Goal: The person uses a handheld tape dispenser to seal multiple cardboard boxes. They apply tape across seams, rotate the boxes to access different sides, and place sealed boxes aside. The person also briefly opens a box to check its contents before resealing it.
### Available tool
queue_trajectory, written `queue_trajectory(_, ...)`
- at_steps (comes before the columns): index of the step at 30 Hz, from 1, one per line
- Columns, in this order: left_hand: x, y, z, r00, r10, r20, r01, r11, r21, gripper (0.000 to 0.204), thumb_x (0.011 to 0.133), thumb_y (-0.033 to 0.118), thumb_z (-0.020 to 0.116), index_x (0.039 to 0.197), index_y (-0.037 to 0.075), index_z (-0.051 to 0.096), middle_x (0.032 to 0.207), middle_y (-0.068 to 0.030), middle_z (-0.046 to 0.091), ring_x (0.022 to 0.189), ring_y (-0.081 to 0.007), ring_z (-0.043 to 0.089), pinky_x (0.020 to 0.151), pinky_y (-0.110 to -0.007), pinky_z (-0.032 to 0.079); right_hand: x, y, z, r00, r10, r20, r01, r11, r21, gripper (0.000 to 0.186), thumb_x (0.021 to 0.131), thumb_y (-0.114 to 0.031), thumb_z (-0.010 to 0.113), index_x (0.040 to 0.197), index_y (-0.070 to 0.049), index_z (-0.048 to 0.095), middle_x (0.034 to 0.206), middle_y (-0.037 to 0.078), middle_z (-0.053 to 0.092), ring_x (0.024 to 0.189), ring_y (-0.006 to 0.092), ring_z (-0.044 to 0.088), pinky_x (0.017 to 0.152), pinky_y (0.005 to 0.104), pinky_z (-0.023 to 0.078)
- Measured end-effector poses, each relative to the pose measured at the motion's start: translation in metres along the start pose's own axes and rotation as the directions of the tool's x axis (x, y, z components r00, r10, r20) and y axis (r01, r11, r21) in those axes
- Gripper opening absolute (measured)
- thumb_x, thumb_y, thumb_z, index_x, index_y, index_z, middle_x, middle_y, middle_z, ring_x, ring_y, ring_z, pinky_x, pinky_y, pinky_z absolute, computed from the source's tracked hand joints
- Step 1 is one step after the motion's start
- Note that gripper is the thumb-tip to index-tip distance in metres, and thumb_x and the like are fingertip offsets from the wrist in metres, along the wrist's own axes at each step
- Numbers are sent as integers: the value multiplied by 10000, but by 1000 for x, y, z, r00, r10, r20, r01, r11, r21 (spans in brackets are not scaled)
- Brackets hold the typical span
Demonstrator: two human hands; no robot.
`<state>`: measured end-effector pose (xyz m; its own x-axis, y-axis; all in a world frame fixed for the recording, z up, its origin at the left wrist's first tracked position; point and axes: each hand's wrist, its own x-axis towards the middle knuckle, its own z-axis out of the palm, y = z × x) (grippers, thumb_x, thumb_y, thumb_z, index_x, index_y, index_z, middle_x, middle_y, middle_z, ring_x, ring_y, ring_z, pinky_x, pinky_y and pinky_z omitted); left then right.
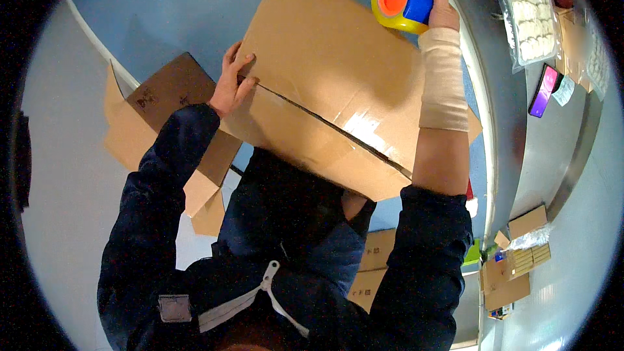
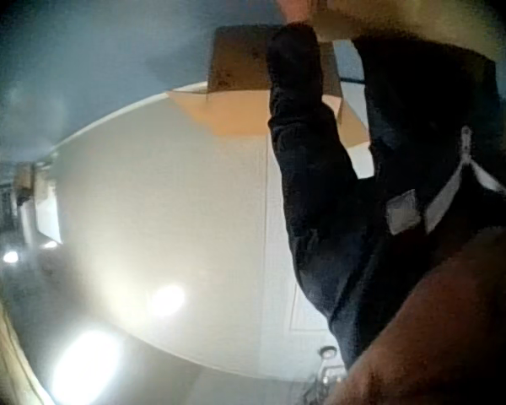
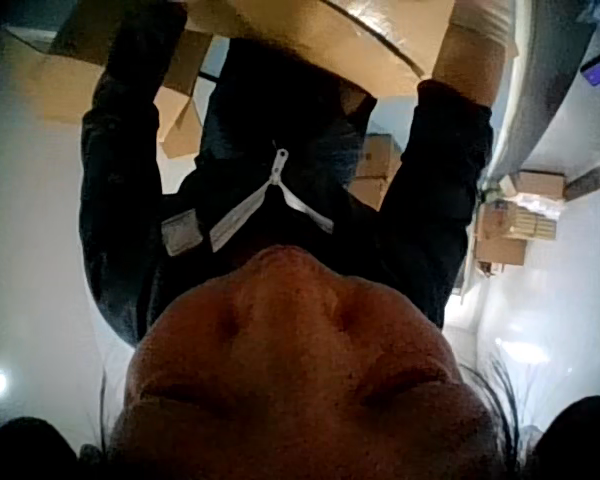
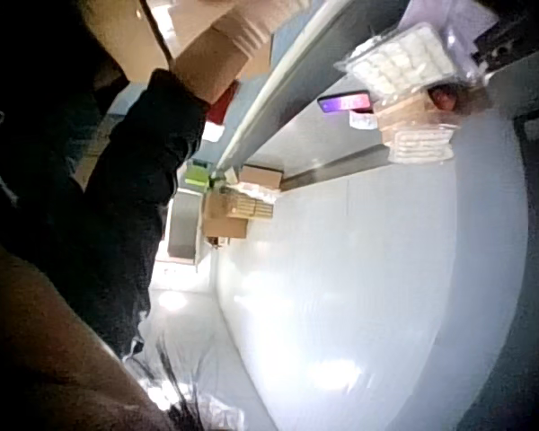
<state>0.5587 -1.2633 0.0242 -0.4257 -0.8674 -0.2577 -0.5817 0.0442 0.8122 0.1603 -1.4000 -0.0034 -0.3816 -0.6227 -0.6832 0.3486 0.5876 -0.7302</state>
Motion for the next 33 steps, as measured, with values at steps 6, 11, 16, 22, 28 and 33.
queue_trajectory(6, 20, -6, -7, 955, -287, 77, 293, 871, -395, 716, 743, 234, 702, 1319, 93, 301, 1349, -174, 263, 1252, -299, 305, 1025, -408, 276, -28, -8, 11, 994, -106, 5, 104, 988, 110, 460, 822, -308, 596, 1126, 29, 520, 1018, 115, 597, 911, 214, 587, 780, 330, 493)
queue_trajectory(11, 27, -23, -11, 940, -306, 149, 341, 837, -428, 786, 693, 266, 746, 1316, 88, 303, 1257, -143, 346, 1219, -284, 313, 1022, -396, 273, -90, -1, -12, 937, -167, 306, 209, 972, -109, 361, 835, -244, 582, 1086, 10, 532, 971, 95, 603, 884, 200, 591, 769, 321, 499)
queue_trajectory(16, 27, -29, -14, 961, -244, 128, 275, 882, -382, 801, 676, 269, 759, 1313, 99, 304, 1230, -135, 357, 1212, -272, 313, 1025, -382, 263, -215, 47, 8, 653, 83, 753, 426, 781, -456, 339, 692, -208, 708, 930, 7, 597, 810, 67, 614, 754, 135, 574, 642, 317, 477)
queue_trajectory(22, 31, -47, -42, 887, -256, 383, 455, 621, -638, 586, 839, 325, 576, 1310, 53, 358, 1310, -129, 381, 1244, -229, 333, 1034, -375, 267, -220, 92, 32, 689, 98, 718, 471, 693, -546, 267, 696, -247, 709, 769, -43, 553, 639, 122, 564, 558, 241, 557, 518, 329, 437)
queue_trajectory(28, 24, -148, -124, 603, -739, 301, 475, 30, -879, 579, 904, 483, 383, 1282, 45, 396, 1346, -126, 375, 1254, -225, 333, 1032, -353, 270, -225, 88, 39, 675, 70, 735, 495, 696, -521, 262, 683, -238, 718, 740, -51, 543, 606, 118, 567, 533, 245, 573, 491, 324, 435)
queue_trajectory(33, 54, -22, -15, 755, -433, 492, 609, 185, -771, 691, 902, 535, 327, 1373, 34, 255, 1374, -113, 340, 1291, -240, 279, 1029, -372, 294, -218, 82, 39, 718, 193, 668, 384, 691, -613, 234, 724, -209, 683, 829, -18, 595, 664, 52, 569, 595, 108, 515, 543, 266, 433)
